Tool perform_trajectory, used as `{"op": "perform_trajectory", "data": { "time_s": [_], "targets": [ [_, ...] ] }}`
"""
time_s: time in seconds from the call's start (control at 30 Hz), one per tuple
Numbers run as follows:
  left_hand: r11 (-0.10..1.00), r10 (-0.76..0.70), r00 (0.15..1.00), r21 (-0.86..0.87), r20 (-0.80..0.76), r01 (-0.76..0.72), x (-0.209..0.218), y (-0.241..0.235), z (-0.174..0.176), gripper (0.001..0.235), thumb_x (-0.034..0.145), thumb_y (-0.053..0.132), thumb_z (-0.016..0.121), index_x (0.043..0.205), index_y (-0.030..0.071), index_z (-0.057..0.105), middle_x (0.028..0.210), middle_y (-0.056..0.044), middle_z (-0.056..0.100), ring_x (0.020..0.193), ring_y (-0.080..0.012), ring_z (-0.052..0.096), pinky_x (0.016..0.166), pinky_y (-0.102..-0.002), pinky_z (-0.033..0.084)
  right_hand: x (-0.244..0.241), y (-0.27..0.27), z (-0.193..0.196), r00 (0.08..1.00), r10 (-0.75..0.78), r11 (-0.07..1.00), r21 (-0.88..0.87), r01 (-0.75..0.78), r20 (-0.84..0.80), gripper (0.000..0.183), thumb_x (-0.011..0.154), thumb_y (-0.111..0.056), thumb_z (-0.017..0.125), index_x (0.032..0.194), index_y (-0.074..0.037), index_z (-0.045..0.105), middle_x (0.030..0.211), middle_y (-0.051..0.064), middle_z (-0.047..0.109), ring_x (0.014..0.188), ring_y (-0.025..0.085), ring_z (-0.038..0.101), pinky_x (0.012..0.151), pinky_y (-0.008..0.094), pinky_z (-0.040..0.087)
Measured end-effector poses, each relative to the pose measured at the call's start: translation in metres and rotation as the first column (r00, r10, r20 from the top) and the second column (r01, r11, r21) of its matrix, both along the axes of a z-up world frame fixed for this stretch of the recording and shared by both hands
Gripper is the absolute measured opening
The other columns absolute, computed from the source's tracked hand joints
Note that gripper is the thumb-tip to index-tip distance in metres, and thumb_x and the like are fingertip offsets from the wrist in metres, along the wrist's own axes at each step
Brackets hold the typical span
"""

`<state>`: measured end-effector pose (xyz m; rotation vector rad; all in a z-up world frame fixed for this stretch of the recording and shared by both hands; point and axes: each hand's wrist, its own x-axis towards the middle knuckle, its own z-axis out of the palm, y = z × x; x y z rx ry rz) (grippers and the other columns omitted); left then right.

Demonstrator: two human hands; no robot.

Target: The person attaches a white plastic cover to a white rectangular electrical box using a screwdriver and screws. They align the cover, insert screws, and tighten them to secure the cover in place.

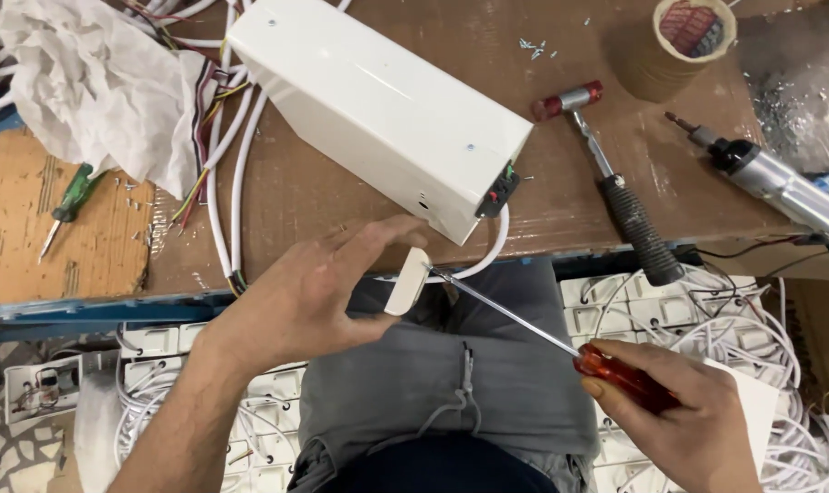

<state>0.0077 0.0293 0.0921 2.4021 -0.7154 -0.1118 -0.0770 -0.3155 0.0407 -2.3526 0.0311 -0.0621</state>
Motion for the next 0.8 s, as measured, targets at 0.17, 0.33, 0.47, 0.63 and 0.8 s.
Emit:
{"op": "perform_trajectory", "data": {
  "time_s": [0.17,0.33,0.47,0.63,0.8],
  "targets": [
    [0.999,-0.022,1.000,-0.031,0.014,0.022,0.002,0.001,0.001,0.089,0.062,0.007,0.083,0.142,0.013,0.044,0.133,0.001,0.073,0.112,-0.0245,0.074,0.096,-0.043,0.058,0.002,-0.001,0.000,1.000,-0.010,1.000,-0.018,0.009,-0.025,0.046,0.057,-0.013,0.092,0.102,-0.010,0.082,0.081,0.003,0.085,0.047,0.011,0.064,0.047,0.024,0.049],
    [1.000,-0.011,0.999,0.021,-0.041,0.012,0.006,0.007,-0.008,0.094,0.063,0.004,0.083,0.145,0.016,0.040,0.132,-0.006,0.074,0.054,-0.0143,0.066,0.074,-0.041,0.068,0.004,-0.001,-0.003,1.000,0.002,0.999,-0.032,-0.001,0.002,0.044,0.059,-0.014,0.091,0.102,-0.009,0.082,0.082,0.003,0.084,0.045,0.010,0.062,0.043,0.022,0.047],
    [0.999,-0.038,0.999,0.000,0.032,0.038,0.005,0.004,-0.003,0.090,0.061,0.003,0.082,0.141,0.014,0.044,0.134,0.001,0.072,0.085,-0.0184,0.077,0.090,-0.042,0.063,0.006,0.000,-0.002,1.000,0.026,1.000,-0.006,-0.026,-0.009,0.041,0.061,-0.013,0.090,0.101,-0.008,0.082,0.084,0.003,0.085,0.043,0.010,0.064,0.041,0.022,0.047],
    [0.997,-0.065,0.998,0.050,-0.002,0.065,0.006,0.000,-0.007,0.089,0.063,0.005,0.085,0.141,0.019,0.044,0.136,0.001,0.071,0.104,-0.0188,0.075,0.091,-0.041,0.063,0.006,-0.002,-0.007,0.998,0.054,0.998,-0.011,-0.054,0.021,0.042,0.061,-0.015,0.090,0.102,-0.010,0.082,0.085,0.002,0.084,0.043,0.009,0.064,0.041,0.021,0.048],
    [0.996,-0.087,0.996,0.018,-0.022,0.088,0.007,-0.010,-0.002,0.086,0.066,0.014,0.087,0.141,0.020,0.046,0.130,0.002,0.074,0.064,-0.0141,0.070,0.069,-0.037,0.067,0.007,-0.004,-0.007,0.998,0.067,0.998,-0.007,-0.067,0.020,0.043,0.061,-0.015,0.090,0.102,-0.010,0.081,0.089,0.003,0.084,0.045,0.009,0.069,0.041,0.021,0.052]
  ]
}}
